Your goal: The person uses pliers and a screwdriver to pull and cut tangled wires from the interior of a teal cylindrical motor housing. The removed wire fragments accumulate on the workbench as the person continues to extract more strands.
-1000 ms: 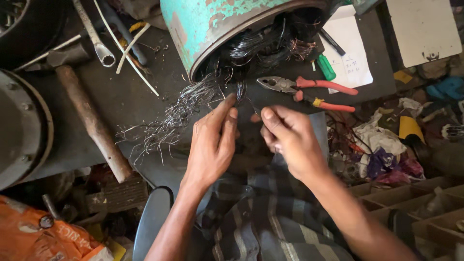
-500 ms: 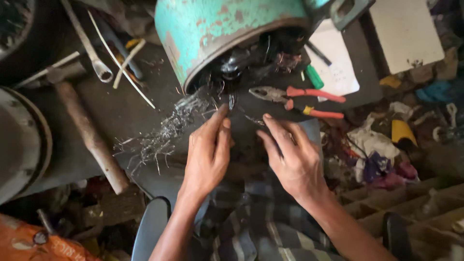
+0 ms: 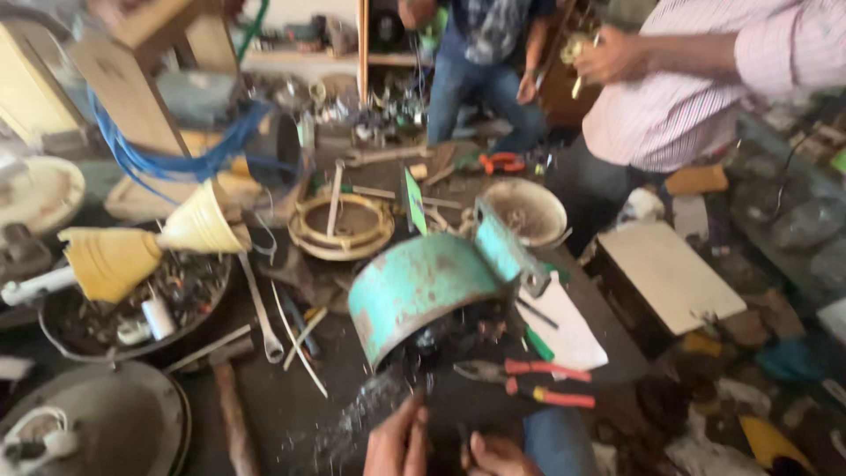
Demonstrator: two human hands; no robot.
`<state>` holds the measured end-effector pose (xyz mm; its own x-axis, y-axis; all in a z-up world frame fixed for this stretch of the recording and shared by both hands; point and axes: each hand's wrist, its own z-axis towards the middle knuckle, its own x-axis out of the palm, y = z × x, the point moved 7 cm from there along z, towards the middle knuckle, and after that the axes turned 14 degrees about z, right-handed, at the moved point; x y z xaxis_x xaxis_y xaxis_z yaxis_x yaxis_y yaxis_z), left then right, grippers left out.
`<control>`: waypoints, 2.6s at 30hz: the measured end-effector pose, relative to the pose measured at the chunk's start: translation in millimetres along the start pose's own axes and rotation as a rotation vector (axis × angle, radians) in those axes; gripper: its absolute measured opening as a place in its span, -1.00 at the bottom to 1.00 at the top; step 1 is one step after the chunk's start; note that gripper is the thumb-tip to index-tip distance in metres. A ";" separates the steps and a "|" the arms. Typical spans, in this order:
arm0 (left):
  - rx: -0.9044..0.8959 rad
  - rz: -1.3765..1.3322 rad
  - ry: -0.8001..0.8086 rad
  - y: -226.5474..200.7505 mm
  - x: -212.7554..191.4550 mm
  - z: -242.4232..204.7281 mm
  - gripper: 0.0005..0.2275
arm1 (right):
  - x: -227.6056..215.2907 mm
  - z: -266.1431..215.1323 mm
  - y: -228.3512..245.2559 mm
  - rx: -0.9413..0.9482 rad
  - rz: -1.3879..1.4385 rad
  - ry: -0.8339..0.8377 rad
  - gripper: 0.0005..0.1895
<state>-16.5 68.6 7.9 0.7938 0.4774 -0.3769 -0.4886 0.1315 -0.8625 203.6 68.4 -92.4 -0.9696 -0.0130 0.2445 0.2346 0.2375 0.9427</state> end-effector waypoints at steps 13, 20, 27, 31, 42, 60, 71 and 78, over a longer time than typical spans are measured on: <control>0.098 -0.064 0.189 8.9 12.9 -12.8 -0.70 | -47.0 -52.2 27.0 -0.791 -1.045 0.010 -0.75; -0.090 -0.044 0.423 19.8 29.9 -3.9 -0.67 | -62.8 -17.1 -57.0 0.070 -0.009 0.092 -0.64; -0.145 0.003 0.423 45.0 49.9 -18.5 -0.63 | -40.3 -68.5 71.4 -0.789 -0.963 -0.107 -0.51; -0.064 -0.026 0.341 39.0 43.2 -11.2 -0.66 | -48.7 -59.6 61.6 -0.825 -1.128 -0.037 -0.77; 0.031 -0.079 0.461 -18.8 4.2 2.5 -0.68 | -18.7 -81.4 -30.6 0.632 0.587 0.162 -0.68; -0.049 -0.042 0.518 -19.5 7.6 4.1 -0.67 | -42.3 -67.9 131.9 -0.239 -0.590 -0.132 -0.54; -0.100 -0.033 0.534 -36.1 6.7 7.5 -0.66 | 22.8 -34.3 209.2 -0.504 -1.309 0.047 -0.47; 0.016 -0.125 0.431 -29.9 1.1 -2.8 -0.78 | -30.0 12.6 201.4 -0.215 -0.945 -0.153 -0.63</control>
<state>0.0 62.8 32.3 0.9237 0.0523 -0.3795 -0.3825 0.1805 -0.9061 279.0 128.9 87.2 -0.7600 0.0225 -0.6495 -0.6494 0.0118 0.7603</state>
